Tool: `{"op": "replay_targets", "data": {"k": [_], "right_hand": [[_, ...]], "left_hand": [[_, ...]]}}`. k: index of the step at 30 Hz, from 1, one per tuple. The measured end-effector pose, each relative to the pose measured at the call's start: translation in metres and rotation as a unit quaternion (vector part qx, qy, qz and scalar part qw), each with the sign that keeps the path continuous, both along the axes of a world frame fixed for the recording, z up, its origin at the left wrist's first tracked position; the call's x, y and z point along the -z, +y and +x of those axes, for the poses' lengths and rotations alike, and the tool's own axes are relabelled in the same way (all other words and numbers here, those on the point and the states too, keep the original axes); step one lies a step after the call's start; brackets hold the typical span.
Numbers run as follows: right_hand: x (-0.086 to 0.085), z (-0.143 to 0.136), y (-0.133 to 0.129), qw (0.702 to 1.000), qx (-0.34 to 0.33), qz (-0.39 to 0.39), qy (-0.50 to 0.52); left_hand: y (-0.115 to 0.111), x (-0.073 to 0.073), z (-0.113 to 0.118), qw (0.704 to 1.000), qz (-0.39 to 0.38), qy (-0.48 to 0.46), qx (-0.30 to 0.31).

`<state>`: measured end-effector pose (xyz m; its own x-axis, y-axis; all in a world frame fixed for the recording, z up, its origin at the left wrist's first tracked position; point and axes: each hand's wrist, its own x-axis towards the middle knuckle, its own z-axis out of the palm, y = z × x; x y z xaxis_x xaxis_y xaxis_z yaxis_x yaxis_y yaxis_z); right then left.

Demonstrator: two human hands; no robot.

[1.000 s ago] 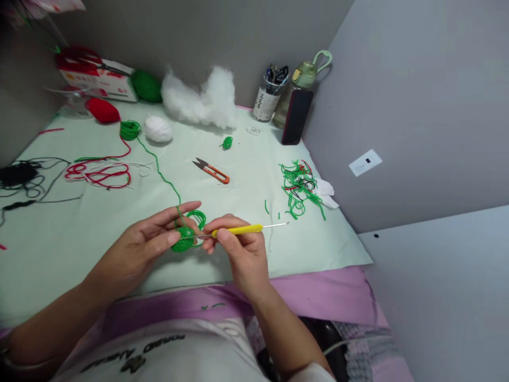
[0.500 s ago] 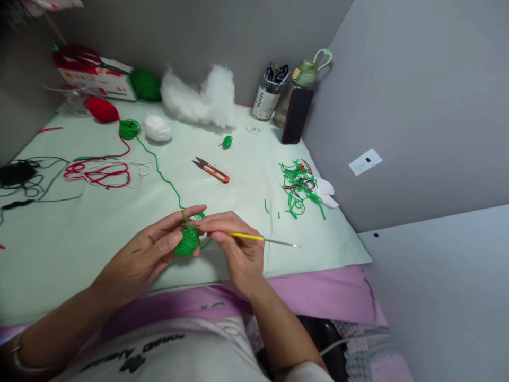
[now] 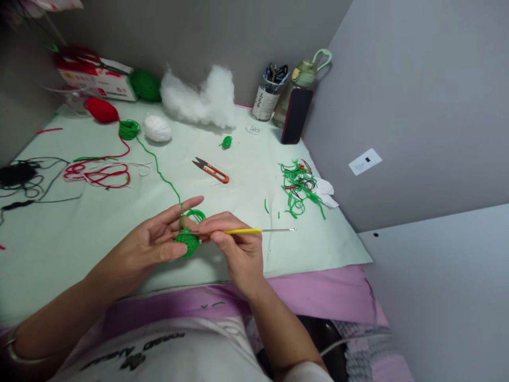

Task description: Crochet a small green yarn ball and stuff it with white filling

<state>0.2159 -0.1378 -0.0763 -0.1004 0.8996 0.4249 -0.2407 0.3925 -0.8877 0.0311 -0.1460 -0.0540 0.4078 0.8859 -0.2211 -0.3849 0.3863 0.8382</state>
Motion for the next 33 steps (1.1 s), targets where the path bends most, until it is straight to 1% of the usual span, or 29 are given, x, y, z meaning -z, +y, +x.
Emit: {"op": "replay_targets", "data": {"k": [4, 9, 12, 14, 16, 18, 20, 23, 26, 29, 33], "right_hand": [[0.001, 0.000, 0.002, 0.998, -0.012, -0.011, 0.053], [-0.002, 0.003, 0.006, 0.999, -0.002, -0.030, 0.037], [-0.006, 0.007, 0.008, 0.998, 0.016, -0.059, 0.036], [-0.008, 0.010, 0.008, 0.994, 0.014, -0.093, 0.048], [-0.010, 0.011, 0.008, 0.990, -0.006, -0.124, 0.070], [-0.009, 0.010, 0.006, 0.988, -0.027, -0.127, 0.084], [-0.008, 0.008, 0.005, 0.992, -0.030, -0.098, 0.078], [-0.004, 0.004, 0.003, 0.998, 0.002, -0.042, 0.047], [-0.001, 0.003, 0.001, 0.999, 0.018, -0.029, 0.024], [-0.002, 0.006, -0.003, 0.999, 0.001, -0.032, -0.001], [-0.005, 0.009, -0.007, 0.998, -0.042, -0.019, -0.037]], "left_hand": [[-0.001, -0.001, 0.002, 0.999, 0.001, -0.025, 0.021], [-0.001, -0.001, 0.001, 0.998, -0.005, -0.044, 0.039], [0.000, 0.002, -0.003, 0.996, -0.021, -0.061, 0.069], [0.000, 0.003, -0.004, 0.994, -0.026, -0.077, 0.079], [0.001, 0.002, -0.004, 0.995, -0.024, -0.070, 0.064], [0.000, 0.001, -0.003, 0.999, -0.013, -0.038, 0.033], [0.000, 0.001, -0.002, 1.000, 0.006, 0.000, 0.004], [0.000, 0.001, -0.003, 0.999, 0.029, 0.044, -0.009], [0.001, 0.003, -0.003, 0.997, 0.046, 0.067, -0.017], [0.001, 0.002, -0.003, 0.995, 0.064, 0.072, -0.035], [0.003, -0.001, -0.003, 0.993, 0.069, 0.077, -0.055]]}}
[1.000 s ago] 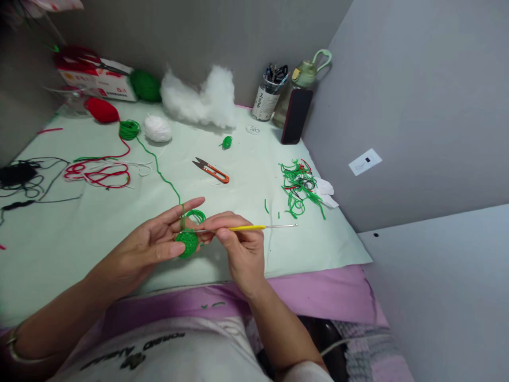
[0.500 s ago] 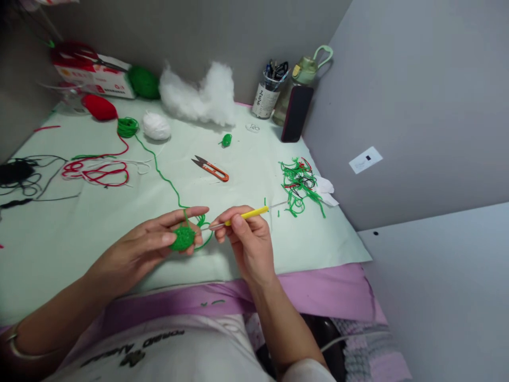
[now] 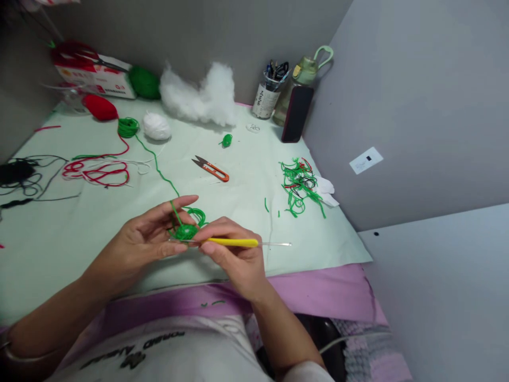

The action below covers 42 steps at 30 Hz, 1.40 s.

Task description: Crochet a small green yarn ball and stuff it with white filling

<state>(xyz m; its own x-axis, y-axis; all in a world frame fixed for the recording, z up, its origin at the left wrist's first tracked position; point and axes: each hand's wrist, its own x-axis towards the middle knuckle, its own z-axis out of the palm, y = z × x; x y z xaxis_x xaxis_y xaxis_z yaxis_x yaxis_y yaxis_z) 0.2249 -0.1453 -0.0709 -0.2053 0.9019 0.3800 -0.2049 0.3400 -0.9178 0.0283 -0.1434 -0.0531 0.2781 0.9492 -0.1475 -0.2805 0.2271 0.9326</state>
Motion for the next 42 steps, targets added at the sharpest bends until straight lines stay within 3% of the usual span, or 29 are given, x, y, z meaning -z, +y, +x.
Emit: {"op": "replay_targets", "data": {"k": [3, 9, 16, 20, 23, 25, 29, 35, 42], "right_hand": [[-0.003, 0.000, -0.003, 0.998, -0.003, 0.045, -0.049], [-0.004, -0.003, -0.007, 0.975, 0.116, 0.139, -0.132], [-0.001, -0.004, -0.007, 0.972, 0.088, 0.176, -0.128], [0.008, -0.008, -0.009, 0.940, 0.150, 0.268, -0.147], [0.013, -0.012, -0.011, 0.902, 0.212, 0.336, -0.168], [0.013, -0.013, -0.012, 0.889, 0.220, 0.352, -0.194], [0.011, -0.012, -0.012, 0.913, 0.182, 0.322, -0.173], [0.010, -0.008, -0.013, 0.954, 0.143, 0.236, -0.120], [0.004, -0.009, -0.013, 0.949, 0.145, 0.244, -0.140]], "left_hand": [[0.000, -0.001, 0.001, 1.000, 0.010, 0.007, -0.018], [-0.005, 0.001, 0.003, 1.000, -0.007, 0.011, -0.002], [-0.001, 0.001, 0.000, 1.000, 0.005, 0.008, 0.027], [-0.001, 0.001, 0.003, 1.000, 0.003, -0.010, 0.023], [-0.005, 0.002, 0.010, 0.999, -0.013, -0.035, -0.011], [-0.008, 0.003, 0.014, 0.998, -0.017, -0.043, -0.047], [-0.010, 0.004, 0.018, 0.995, 0.008, 0.001, -0.103], [-0.010, 0.004, 0.014, 0.990, 0.056, 0.070, -0.112], [-0.011, 0.006, 0.012, 0.985, 0.076, 0.103, -0.120]]}}
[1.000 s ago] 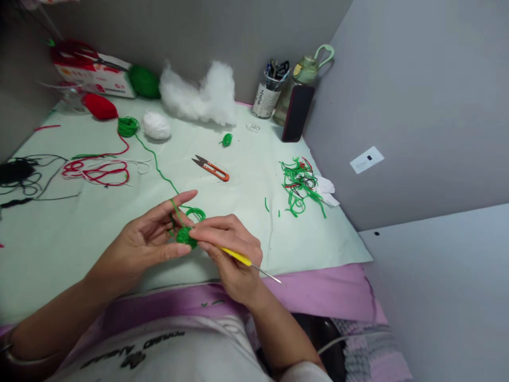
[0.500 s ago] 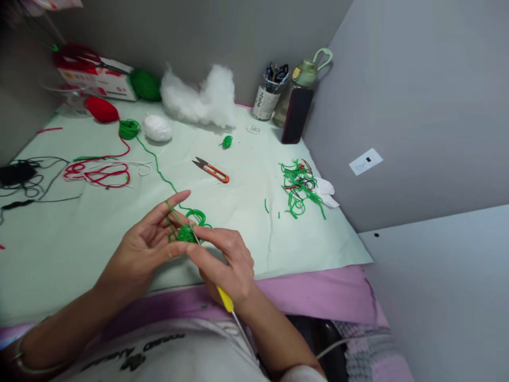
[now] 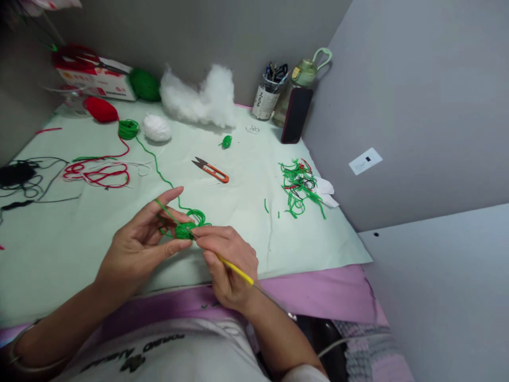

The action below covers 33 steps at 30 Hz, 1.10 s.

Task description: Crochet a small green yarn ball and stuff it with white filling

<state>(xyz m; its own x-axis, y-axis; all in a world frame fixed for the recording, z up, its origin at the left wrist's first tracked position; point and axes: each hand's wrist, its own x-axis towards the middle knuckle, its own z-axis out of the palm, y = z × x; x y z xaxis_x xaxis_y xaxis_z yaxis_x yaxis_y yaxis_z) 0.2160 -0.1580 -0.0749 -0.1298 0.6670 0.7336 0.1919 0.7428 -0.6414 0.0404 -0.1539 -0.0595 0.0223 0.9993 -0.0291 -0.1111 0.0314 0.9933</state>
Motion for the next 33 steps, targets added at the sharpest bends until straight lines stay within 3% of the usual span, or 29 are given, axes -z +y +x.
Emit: {"op": "replay_targets", "data": {"k": [6, 14, 20, 23, 28, 33], "right_hand": [[-0.005, 0.001, -0.004, 0.989, 0.044, 0.063, -0.125], [0.004, -0.008, -0.004, 0.954, 0.153, 0.179, -0.186], [0.010, -0.004, 0.004, 0.972, 0.129, 0.156, -0.119], [0.015, -0.003, 0.005, 0.982, 0.121, 0.125, -0.080], [0.023, -0.002, 0.007, 0.989, 0.068, 0.125, -0.027], [0.015, -0.001, 0.006, 0.991, 0.031, 0.126, -0.034]], "left_hand": [[-0.003, 0.001, 0.003, 0.999, 0.035, 0.003, -0.014], [-0.010, 0.002, 0.009, 0.993, -0.039, -0.108, 0.009], [-0.011, -0.001, 0.010, 0.972, -0.082, -0.207, 0.067], [-0.008, -0.004, 0.010, 0.970, -0.075, -0.222, 0.067], [-0.006, -0.004, 0.008, 0.984, -0.052, -0.167, 0.020], [-0.005, -0.003, 0.004, 0.995, -0.014, -0.101, -0.002]]}}
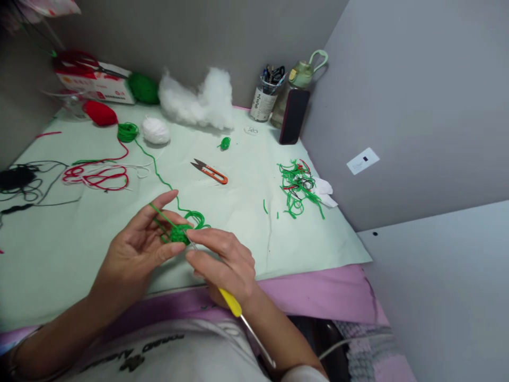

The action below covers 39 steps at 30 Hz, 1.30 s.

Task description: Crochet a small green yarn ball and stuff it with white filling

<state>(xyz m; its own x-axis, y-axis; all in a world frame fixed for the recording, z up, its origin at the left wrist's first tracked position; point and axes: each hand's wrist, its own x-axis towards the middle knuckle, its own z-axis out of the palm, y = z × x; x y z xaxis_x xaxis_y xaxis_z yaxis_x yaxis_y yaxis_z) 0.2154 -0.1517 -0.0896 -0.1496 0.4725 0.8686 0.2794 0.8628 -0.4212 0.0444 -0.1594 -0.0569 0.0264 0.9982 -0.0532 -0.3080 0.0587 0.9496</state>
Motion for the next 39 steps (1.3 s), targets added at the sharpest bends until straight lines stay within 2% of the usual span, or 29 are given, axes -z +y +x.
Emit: {"op": "replay_targets", "data": {"k": [6, 10, 15, 18, 22, 24, 27, 29, 31, 34, 37, 39], "right_hand": [[-0.013, 0.000, 0.000, 0.999, -0.021, -0.027, -0.014], [-0.014, 0.003, -0.004, 0.999, 0.000, -0.010, -0.032], [-0.013, 0.006, -0.007, 0.995, 0.031, -0.002, -0.095], [-0.009, 0.003, -0.001, 0.999, 0.011, 0.006, -0.046], [-0.006, -0.001, 0.004, 0.996, -0.027, -0.074, 0.043], [-0.005, -0.001, 0.002, 0.997, -0.005, -0.071, 0.018], [-0.004, 0.001, -0.004, 0.993, 0.088, 0.009, -0.075], [-0.004, 0.003, -0.007, 0.985, 0.117, 0.058, -0.112], [-0.003, 0.005, -0.007, 0.987, 0.098, 0.063, -0.109], [-0.003, 0.007, -0.002, 0.998, 0.018, -0.019, -0.050], [-0.006, 0.010, 0.001, 0.991, -0.050, -0.121, 0.019], [-0.009, 0.013, -0.001, 0.987, -0.062, -0.149, 0.027]], "left_hand": [[0.000, 0.004, -0.001, 0.998, 0.041, 0.054, -0.018], [-0.003, 0.006, -0.001, 0.993, 0.081, 0.083, -0.020], [-0.007, 0.004, -0.001, 0.997, 0.037, 0.068, -0.004], [-0.007, 0.003, -0.003, 0.999, 0.019, 0.036, 0.017], [-0.005, 0.003, -0.001, 0.996, -0.033, -0.015, 0.078], [-0.005, 0.002, 0.002, 0.995, -0.055, -0.048, 0.073], [-0.006, 0.000, 0.006, 0.990, -0.082, -0.105, 0.051], [-0.007, -0.002, 0.006, 0.979, -0.124, -0.143, 0.071], [-0.006, -0.002, 0.004, 0.962, -0.170, -0.177, 0.118], [-0.002, -0.002, -0.001, 0.946, -0.192, -0.202, 0.167], [0.003, 0.000, -0.005, 0.955, -0.178, -0.178, 0.158], [0.006, 0.001, -0.007, 0.965, -0.157, -0.155, 0.141]]}}
